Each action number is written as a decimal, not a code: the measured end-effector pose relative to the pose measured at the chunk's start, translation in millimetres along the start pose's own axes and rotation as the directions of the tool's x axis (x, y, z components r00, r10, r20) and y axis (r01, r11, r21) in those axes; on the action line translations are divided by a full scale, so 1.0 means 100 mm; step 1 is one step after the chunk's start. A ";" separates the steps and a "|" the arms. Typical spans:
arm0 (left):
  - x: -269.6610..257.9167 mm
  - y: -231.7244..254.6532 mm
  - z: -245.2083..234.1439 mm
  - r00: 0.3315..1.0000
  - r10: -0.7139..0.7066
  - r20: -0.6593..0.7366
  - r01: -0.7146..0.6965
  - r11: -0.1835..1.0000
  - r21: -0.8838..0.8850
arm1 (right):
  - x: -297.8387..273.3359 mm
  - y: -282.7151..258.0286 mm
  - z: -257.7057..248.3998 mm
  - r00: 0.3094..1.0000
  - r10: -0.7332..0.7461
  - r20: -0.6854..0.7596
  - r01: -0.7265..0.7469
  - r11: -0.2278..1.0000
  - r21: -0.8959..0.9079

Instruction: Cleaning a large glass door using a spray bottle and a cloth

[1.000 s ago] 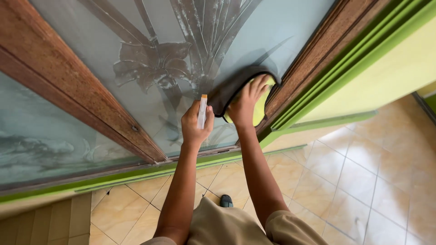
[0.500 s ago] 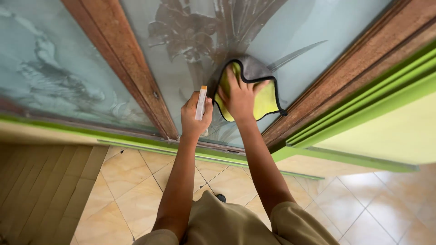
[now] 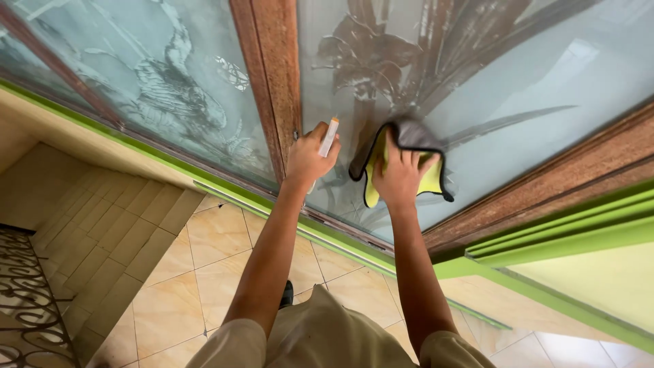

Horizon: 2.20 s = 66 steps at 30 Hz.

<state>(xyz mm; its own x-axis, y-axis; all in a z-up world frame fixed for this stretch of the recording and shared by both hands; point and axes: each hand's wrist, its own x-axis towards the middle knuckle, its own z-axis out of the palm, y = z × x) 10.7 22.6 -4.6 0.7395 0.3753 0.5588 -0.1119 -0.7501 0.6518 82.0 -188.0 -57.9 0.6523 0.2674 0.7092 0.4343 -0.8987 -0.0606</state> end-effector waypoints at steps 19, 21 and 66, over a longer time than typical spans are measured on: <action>-0.20 -0.39 -0.89 0.949 -0.308 -0.061 0.253 0.866 -0.431 | 0.62 -1.44 0.67 0.986 -0.123 -0.115 0.127 0.992 0.027; -0.22 -0.40 -0.94 0.945 -0.319 -0.071 0.254 0.853 -0.456 | 0.57 -1.62 0.71 0.996 -0.085 0.002 0.084 0.994 0.074; 0.02 0.70 0.65 0.938 0.261 0.231 -0.034 0.728 -0.685 | -0.37 0.66 -0.23 0.906 0.411 -0.099 -0.411 0.911 0.025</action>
<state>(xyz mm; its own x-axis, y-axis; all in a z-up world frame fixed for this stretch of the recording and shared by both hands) 47.1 -64.7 8.9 0.8172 0.0308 0.5756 -0.5612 -0.1854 0.8067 72.5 -265.1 -71.9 0.7086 -0.1618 0.6869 0.1431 -0.9202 -0.3643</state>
